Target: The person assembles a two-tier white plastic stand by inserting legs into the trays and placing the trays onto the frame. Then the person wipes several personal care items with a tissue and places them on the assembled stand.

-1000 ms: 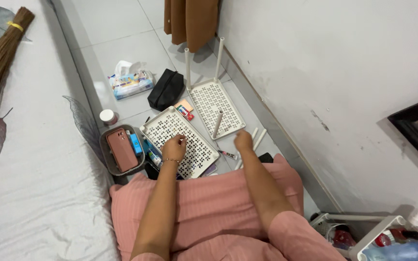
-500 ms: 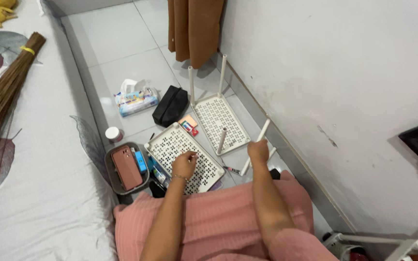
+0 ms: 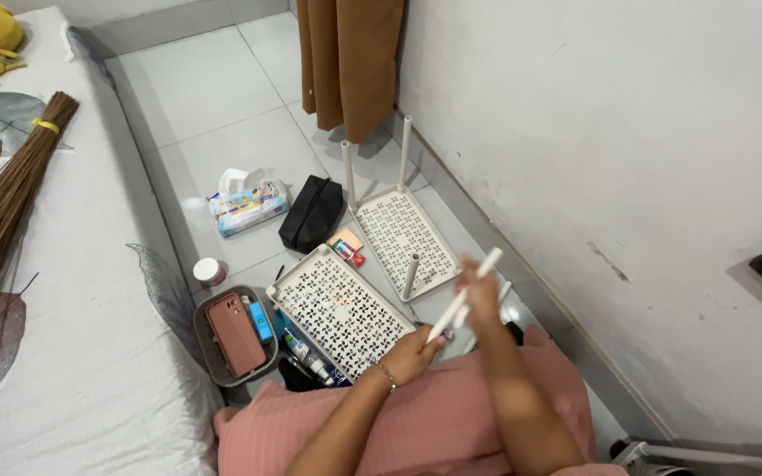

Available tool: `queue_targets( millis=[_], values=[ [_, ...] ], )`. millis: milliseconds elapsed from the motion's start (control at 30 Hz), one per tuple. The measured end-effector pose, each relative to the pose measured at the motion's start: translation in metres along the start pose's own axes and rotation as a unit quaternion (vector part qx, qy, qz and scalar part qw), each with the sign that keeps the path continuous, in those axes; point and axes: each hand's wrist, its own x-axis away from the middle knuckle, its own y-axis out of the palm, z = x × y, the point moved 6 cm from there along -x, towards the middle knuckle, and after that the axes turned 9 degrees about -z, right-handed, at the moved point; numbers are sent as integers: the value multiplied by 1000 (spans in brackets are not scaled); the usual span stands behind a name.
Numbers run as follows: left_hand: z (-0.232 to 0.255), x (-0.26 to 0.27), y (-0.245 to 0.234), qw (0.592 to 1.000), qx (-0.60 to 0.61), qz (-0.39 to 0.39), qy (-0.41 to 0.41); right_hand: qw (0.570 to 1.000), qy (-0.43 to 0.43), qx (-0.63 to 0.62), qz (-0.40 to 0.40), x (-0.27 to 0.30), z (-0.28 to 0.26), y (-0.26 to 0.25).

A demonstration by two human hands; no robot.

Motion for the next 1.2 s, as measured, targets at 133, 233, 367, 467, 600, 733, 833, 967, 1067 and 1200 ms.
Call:
queue_targets(
  millis=[133, 233, 367, 467, 600, 733, 833, 967, 1067, 1200],
  values=[
    [-12, 4, 20, 954, 246, -137, -99, 991, -26, -120, 61, -9, -30, -44],
    [-18, 0, 23, 914, 361, -155, -102, 961, -108, -254, 7, -12, -48, -55],
    [-35, -6, 4, 968, 216, -37, -120, 981, -39, -184, -58, -13, -43, -41],
    [-38, -6, -17, 983, 146, 59, -97, 975, 72, 58, -200, -7, -21, -5],
    [-40, -2, -49, 979, 33, 172, -103, 976, 79, 76, -185, -11, -12, -5],
    [-58, 9, -71, 941, 16, 232, -247, 997, -25, 66, 15, -41, -23, -63],
    [-58, 9, -83, 940, 13, 280, -196, 982, -88, 68, 150, -59, -7, -94],
    [-65, 10, -86, 935, 27, 308, -176, 925, -143, 173, 305, -77, 24, -115],
    [-70, 13, -88, 931, 26, 318, -176, 896, -162, 214, 353, -84, 39, -129],
    [-72, 12, -88, 929, 48, 316, -185, 898, -102, 197, 379, -87, 52, -139]
  ],
)
